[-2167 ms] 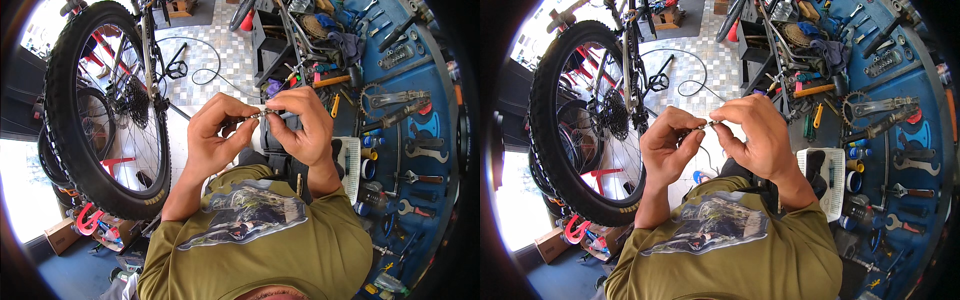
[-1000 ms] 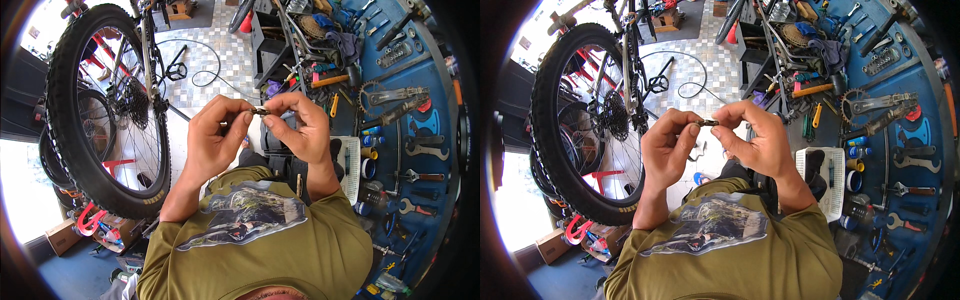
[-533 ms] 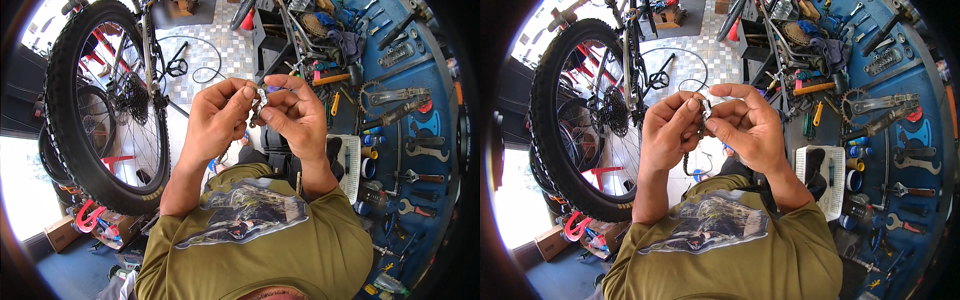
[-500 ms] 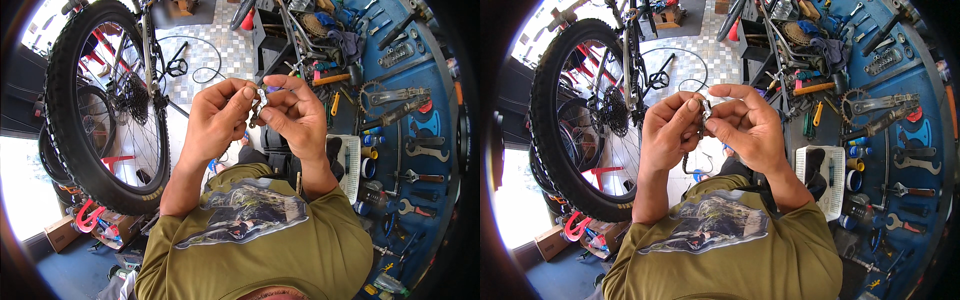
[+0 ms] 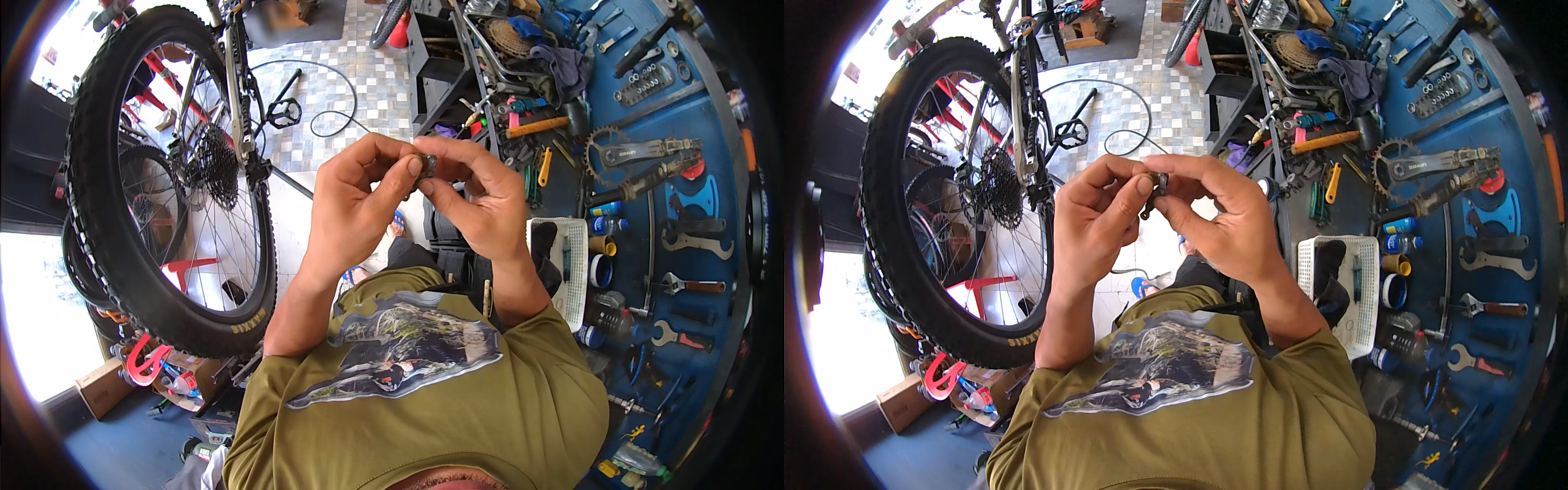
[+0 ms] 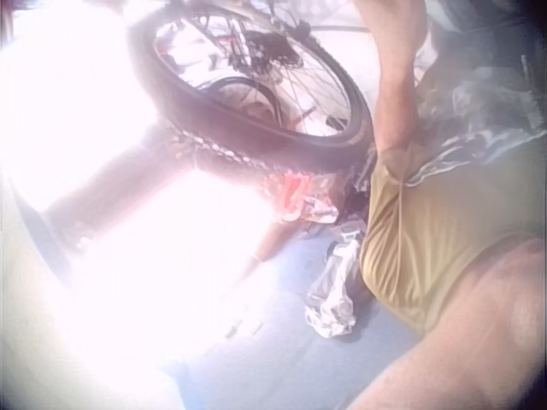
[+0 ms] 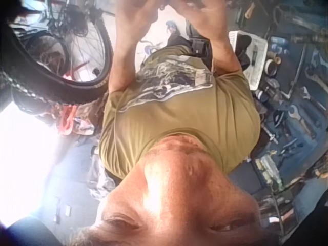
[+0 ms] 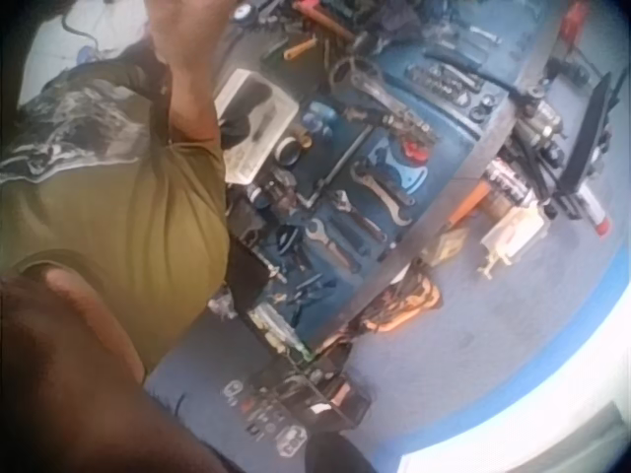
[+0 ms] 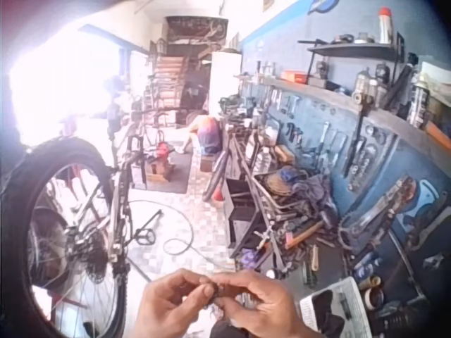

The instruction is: The person removes a bicycle chain, uses a hammer and vise to adjust a link, then routes the chain through the rear derailleur and around the crankset. They use a chain tool to connect the chain ends and complete the installation.

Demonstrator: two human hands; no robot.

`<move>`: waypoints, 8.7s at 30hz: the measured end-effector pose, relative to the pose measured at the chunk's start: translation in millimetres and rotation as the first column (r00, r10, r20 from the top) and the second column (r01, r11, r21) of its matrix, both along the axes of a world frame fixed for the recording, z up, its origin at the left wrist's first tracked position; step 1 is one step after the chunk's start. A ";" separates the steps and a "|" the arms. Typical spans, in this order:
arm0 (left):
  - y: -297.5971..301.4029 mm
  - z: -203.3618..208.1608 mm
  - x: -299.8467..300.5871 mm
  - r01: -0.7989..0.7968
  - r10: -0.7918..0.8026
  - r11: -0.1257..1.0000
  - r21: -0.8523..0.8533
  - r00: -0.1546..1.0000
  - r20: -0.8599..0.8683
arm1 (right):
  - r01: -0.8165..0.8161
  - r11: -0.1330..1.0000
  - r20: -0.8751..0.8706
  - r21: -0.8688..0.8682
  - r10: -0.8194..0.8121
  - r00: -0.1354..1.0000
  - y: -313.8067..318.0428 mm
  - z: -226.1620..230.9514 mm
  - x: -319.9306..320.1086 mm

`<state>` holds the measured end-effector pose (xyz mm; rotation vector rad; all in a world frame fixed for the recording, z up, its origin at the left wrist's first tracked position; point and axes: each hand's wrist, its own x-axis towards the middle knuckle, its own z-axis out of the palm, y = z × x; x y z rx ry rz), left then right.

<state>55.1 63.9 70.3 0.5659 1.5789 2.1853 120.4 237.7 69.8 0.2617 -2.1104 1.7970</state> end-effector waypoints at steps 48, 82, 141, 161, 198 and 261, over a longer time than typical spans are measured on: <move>147.4 60.0 -566.2 -0.453 0.448 0.886 0.098 0.782 -0.433 | 0.905 0.419 -0.626 -0.078 -0.727 0.283 366.4 138.6 -344.9; 414.4 112.6 -1355.5 -0.924 0.738 0.356 0.141 0.185 -0.649 | 0.367 0.929 0.191 -0.034 -0.355 0.915 512.9 -68.5 -1132.7; 548.7 198.3 -2252.8 -0.858 0.473 0.424 0.289 -0.063 -0.879 | 0.090 0.991 0.536 0.095 -0.127 0.835 697.0 -142.9 -1984.6; 573.6 -36.1 -2538.4 -0.539 -0.430 0.716 -0.443 0.160 -0.889 | 0.295 0.950 0.462 0.099 -0.306 0.832 632.6 -140.0 -2360.3; 944.4 -54.8 -2862.7 0.085 -0.378 0.687 -0.721 0.890 -0.255 | 0.586 0.799 0.660 -0.132 -0.370 0.654 932.5 -213.1 -2679.3; 1608.0 -170.0 -2727.7 0.898 -0.941 -0.148 -0.415 0.002 0.340 | 0.529 -0.162 0.053 0.833 -0.928 -0.369 1261.1 -31.9 -2560.3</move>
